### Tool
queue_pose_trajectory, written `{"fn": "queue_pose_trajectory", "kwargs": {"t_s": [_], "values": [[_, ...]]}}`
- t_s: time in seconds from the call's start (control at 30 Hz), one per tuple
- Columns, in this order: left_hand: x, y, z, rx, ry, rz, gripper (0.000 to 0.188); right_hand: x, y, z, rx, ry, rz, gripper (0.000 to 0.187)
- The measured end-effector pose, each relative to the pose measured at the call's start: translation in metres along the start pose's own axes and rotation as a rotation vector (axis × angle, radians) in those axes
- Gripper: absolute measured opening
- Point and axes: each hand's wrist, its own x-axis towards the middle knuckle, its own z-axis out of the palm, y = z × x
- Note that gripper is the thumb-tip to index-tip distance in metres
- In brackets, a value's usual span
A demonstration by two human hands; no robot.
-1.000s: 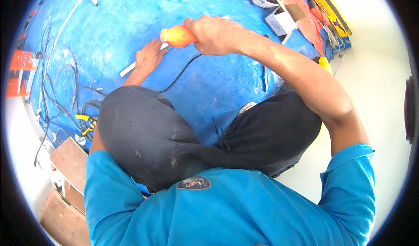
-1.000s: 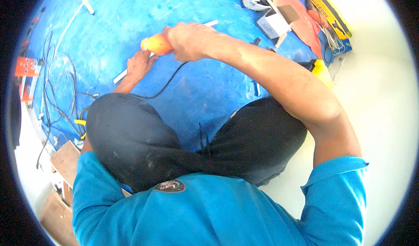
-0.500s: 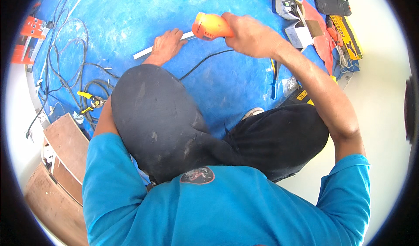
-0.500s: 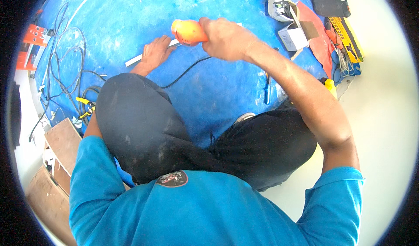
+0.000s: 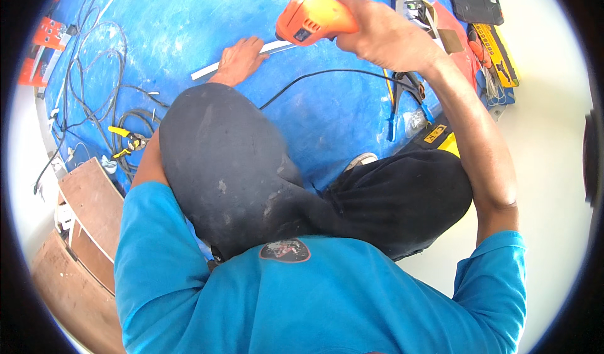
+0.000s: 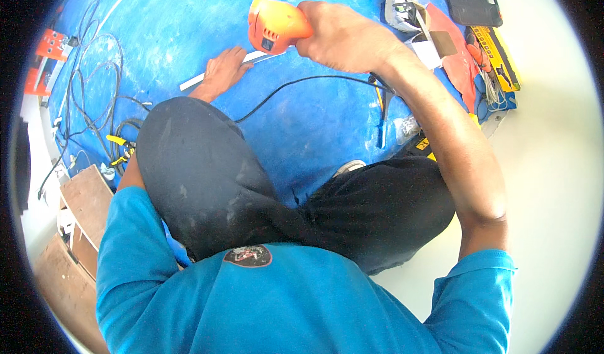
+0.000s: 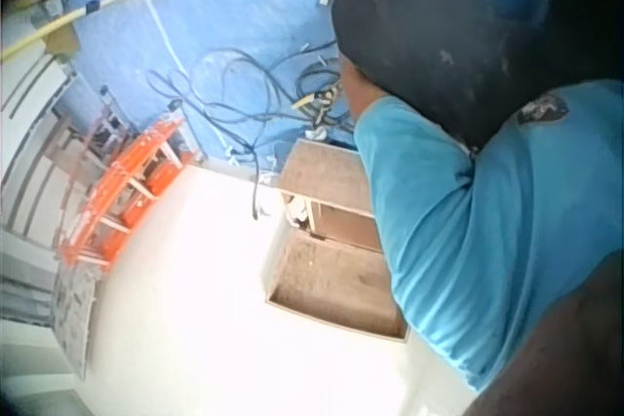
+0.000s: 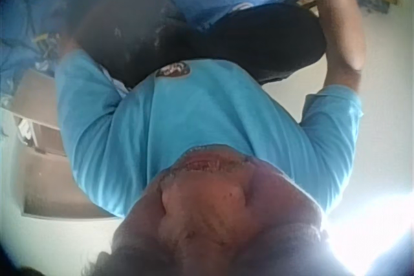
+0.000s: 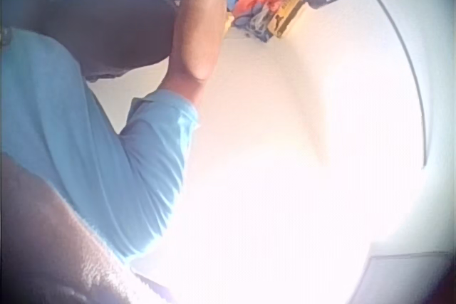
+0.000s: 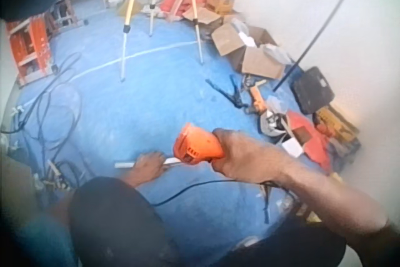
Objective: The person sits on the floor and uses a power drill and a crimping tool to assemble a long metal profile. They drill holes into the profile, insert fasteners, and crimp them in place, repeating the process along the length of the profile.
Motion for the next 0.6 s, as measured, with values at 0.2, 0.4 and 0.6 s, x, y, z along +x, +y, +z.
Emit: {"fn": "queue_pose_trajectory", "kwargs": {"t_s": [0.2, 0.4, 0.6], "values": [[-0.015, 0.012, -0.001, -0.063, -0.022, -0.005, 0.048, -0.07, 0.025, -0.029, 0.349, 0.101, 0.199, 0.033], [-0.042, 0.025, 0.02, -0.028, 0.033, 0.136, 0.063, -0.161, 0.099, 0.049, 1.003, 0.383, 0.448, 0.035], [-0.035, 0.031, 0.013, -0.096, 0.068, 0.062, 0.081, -0.223, 0.171, 0.189, 1.751, 0.477, 0.658, 0.03]]}}
